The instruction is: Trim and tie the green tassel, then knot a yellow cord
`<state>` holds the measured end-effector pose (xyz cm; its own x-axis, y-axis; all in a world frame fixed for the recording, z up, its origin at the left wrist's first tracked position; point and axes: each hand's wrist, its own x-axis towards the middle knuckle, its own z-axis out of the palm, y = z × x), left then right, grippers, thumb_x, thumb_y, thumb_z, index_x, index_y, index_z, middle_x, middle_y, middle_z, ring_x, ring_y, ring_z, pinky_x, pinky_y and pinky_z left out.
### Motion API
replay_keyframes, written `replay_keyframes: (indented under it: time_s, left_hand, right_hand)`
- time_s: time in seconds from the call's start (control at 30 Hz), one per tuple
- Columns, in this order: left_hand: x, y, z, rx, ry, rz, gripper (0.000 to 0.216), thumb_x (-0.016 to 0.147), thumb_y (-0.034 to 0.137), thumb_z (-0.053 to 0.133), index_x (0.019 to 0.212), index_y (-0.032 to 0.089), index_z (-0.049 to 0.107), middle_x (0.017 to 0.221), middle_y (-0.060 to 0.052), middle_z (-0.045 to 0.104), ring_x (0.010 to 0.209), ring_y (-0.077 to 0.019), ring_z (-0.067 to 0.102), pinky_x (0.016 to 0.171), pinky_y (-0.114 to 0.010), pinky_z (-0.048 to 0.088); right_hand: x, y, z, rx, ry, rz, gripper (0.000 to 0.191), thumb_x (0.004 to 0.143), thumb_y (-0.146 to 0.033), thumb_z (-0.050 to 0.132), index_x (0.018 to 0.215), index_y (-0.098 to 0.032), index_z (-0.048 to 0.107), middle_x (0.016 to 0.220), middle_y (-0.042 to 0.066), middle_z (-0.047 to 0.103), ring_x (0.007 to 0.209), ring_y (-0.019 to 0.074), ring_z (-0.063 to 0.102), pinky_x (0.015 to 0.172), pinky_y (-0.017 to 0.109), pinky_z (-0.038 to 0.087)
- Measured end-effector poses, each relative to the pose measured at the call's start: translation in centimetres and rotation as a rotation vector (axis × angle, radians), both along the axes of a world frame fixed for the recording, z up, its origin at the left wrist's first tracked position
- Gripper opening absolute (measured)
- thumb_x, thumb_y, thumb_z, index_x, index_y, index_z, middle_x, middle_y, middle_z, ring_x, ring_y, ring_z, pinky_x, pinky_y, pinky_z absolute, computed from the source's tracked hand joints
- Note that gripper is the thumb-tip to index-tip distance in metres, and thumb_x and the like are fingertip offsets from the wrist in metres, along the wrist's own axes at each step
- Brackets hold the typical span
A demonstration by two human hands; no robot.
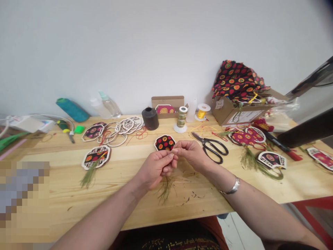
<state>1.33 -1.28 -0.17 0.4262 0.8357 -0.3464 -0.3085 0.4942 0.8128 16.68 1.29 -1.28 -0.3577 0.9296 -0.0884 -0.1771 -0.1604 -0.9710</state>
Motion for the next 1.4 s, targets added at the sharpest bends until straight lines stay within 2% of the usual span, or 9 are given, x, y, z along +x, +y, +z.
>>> replay_keyframes:
  time_s: [0.27,0.53,0.67,0.77,0.87,1.1,1.27,1.33,1.4]
  left_hand:
    - [0.0,0.0,0.1,-0.007,0.008,-0.038,0.017,0.08,0.028,0.063,0.076,0.012,0.058,0.06,0.002,0.054,0.04,0.0003,0.033,0.04,-0.015,0.015]
    - [-0.1,0.1,0.1,-0.016,0.053,-0.055,0.021,0.078,0.033,0.065,0.075,0.013,0.057,0.057,0.005,0.048,0.039,0.0003,0.03,0.039,-0.014,0.014]
    - [-0.1,0.2,0.1,-0.003,0.092,-0.068,0.024,0.077,0.035,0.065,0.075,0.012,0.058,0.056,0.005,0.048,0.039,-0.0003,0.03,0.039,-0.014,0.014]
    - [-0.1,0.2,0.0,0.018,0.129,-0.072,0.024,0.077,0.035,0.065,0.073,0.012,0.059,0.056,0.004,0.048,0.04,-0.0008,0.031,0.04,-0.015,0.016]
    - [-0.1,0.2,0.0,0.043,0.168,-0.067,0.024,0.077,0.034,0.064,0.072,0.012,0.06,0.054,0.004,0.047,0.04,-0.0013,0.032,0.04,-0.015,0.016]
    - [-0.2,0.2,-0.1,0.089,0.237,-0.027,0.022,0.079,0.034,0.061,0.072,0.012,0.06,0.055,0.003,0.049,0.04,-0.0022,0.031,0.041,-0.017,0.017]
    - [-0.3,0.2,-0.1,0.377,0.537,0.058,0.02,0.082,0.031,0.056,0.078,0.015,0.066,0.07,-0.004,0.063,0.047,-0.0083,0.042,0.048,-0.022,0.033]
    - [-0.3,0.0,0.0,0.631,0.711,0.229,0.017,0.08,0.027,0.059,0.091,0.018,0.069,0.092,-0.009,0.066,0.069,-0.0156,0.055,0.066,-0.028,0.043]
    - [-0.4,-0.3,0.3,0.863,0.797,0.426,0.025,0.077,0.024,0.063,0.101,0.021,0.07,0.115,-0.01,0.06,0.099,-0.0232,0.054,0.087,-0.035,0.041]
  right_hand:
    - [0.4,0.6,0.5,0.125,-0.09,-0.192,0.023,0.069,-0.035,0.069,0.062,-0.016,0.058,0.058,-0.004,0.056,0.056,0.0083,0.047,0.059,0.024,0.039]
    - [1.1,1.1,1.2,-0.036,0.358,-0.161,0.024,0.07,-0.039,0.071,0.074,-0.019,0.057,0.07,-0.001,0.06,0.068,0.0123,0.058,0.076,0.034,0.049]
    - [1.3,1.2,1.6,-0.052,0.455,-0.152,0.022,0.072,-0.034,0.071,0.07,-0.018,0.055,0.071,-0.003,0.052,0.053,0.0053,0.04,0.062,0.025,0.048]
    - [1.5,1.3,2.0,-0.018,0.458,-0.172,0.022,0.071,-0.031,0.072,0.067,-0.017,0.056,0.069,-0.004,0.046,0.05,0.0047,0.026,0.045,0.018,0.033]
    - [1.9,1.5,2.4,0.028,0.45,-0.193,0.022,0.072,-0.031,0.072,0.067,-0.017,0.056,0.064,-0.004,0.039,0.051,0.0056,0.022,0.042,0.017,0.025]
    - [3.2,2.2,3.3,0.111,0.388,-0.337,0.023,0.074,-0.03,0.069,0.068,-0.018,0.051,0.07,-0.003,0.042,0.052,0.0058,0.025,0.042,0.019,0.025]
    - [3.8,2.2,3.9,0.155,0.373,-0.396,0.024,0.074,-0.031,0.069,0.068,-0.019,0.049,0.073,-0.002,0.043,0.052,0.0056,0.026,0.042,0.018,0.028]
    - [4.0,2.3,4.1,0.187,0.347,-0.412,0.026,0.074,-0.032,0.069,0.066,-0.02,0.047,0.072,-0.002,0.042,0.051,0.0055,0.026,0.041,0.019,0.028]
    - [4.0,2.3,4.2,0.215,0.301,-0.437,0.028,0.075,-0.035,0.068,0.066,-0.02,0.046,0.071,-0.003,0.041,0.051,0.0063,0.026,0.041,0.02,0.028]
